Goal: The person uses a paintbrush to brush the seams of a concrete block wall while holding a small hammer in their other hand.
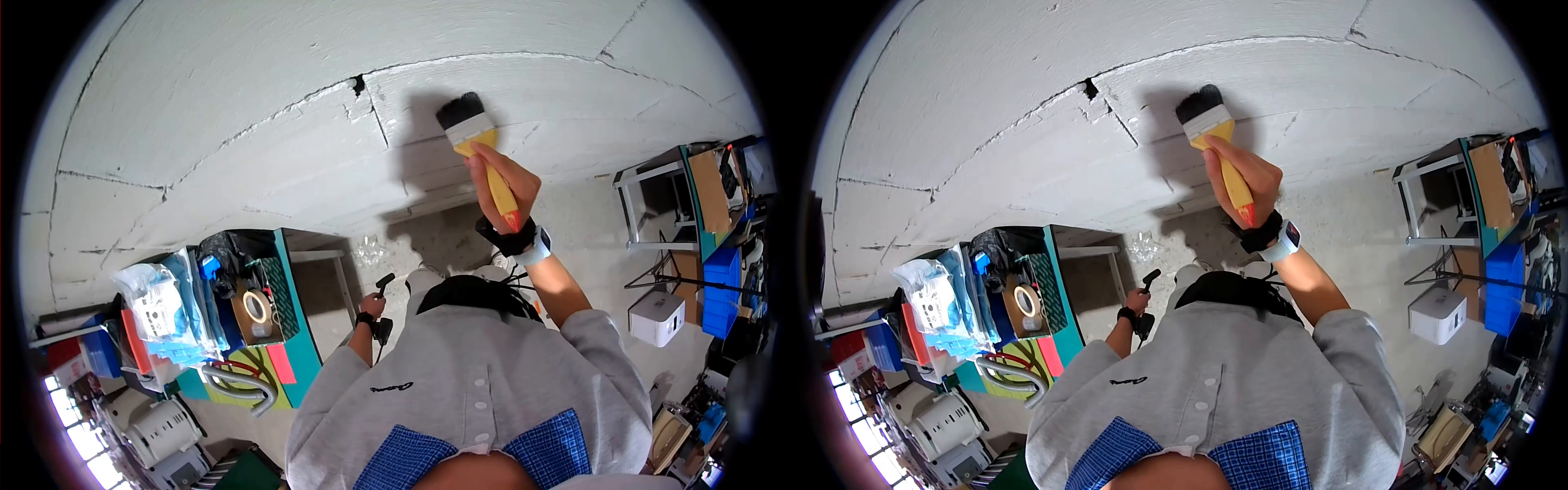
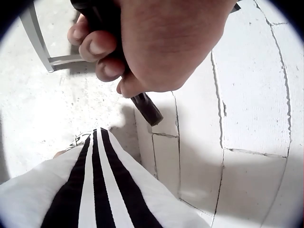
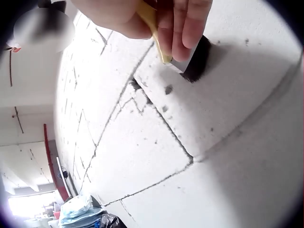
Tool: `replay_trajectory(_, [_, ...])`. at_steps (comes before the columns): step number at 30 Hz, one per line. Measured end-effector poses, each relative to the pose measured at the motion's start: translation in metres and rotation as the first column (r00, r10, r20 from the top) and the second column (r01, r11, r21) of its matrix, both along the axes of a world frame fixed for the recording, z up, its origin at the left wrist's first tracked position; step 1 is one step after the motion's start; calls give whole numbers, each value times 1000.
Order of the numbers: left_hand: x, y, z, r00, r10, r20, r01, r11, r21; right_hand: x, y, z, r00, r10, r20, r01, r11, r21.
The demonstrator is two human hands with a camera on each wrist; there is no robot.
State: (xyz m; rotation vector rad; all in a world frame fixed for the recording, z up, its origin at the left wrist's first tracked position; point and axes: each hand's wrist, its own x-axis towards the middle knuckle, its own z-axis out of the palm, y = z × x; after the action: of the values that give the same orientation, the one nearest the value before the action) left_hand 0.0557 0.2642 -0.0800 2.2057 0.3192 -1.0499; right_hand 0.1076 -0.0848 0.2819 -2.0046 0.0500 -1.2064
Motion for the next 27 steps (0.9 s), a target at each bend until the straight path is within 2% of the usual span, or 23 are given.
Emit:
replay_trajectory(1, [0, 1, -1, 1000, -5, 2, 5, 1000, 0, -1, 0, -5, 1000, -5, 2, 5, 1000, 0])
replay_trajectory(3, [3, 0, -1, 999, -1, -45, 2, 1000, 12, -4, -3, -16, 992, 12, -124, -13, 1000, -4])
replay_trajectory(6, [3, 1, -1, 1000, -22, -20, 22, 1000, 11, -8, -2, -20, 984, 26, -176, -23, 1000, 18])
replay_trajectory(13, [10, -1, 3, 995, -89, -37, 91, 995, 49, -6, 6, -8, 998, 26, -58, -26, 1000, 9])
replay_trajectory(15, [14, -4, 8, 995, -99, -18, 101, 992, 73, -5, 3, -20, 987, 6, -158, -9, 1000, -13])
replay_trajectory(16, [16, -6, 10, 995, -102, -12, 103, 992, 69, -5, 1, -25, 988, 3, -152, -6, 1000, -18])
replay_trajectory(18, [14, -5, 10, 993, -115, -7, 115, 991, 66, -9, 0, -28, 962, 41, -271, -28, 998, 53])
replay_trajectory(26, [10, -1, -1, 998, -62, -20, 63, 998, 29, -24, -8, 27, 990, 46, -131, -37, 997, 73])
replay_trajectory(27, [8, -1, -4, 998, -59, -16, 59, 998, 23, -22, -10, 35, 998, 22, -51, -20, 999, 40])
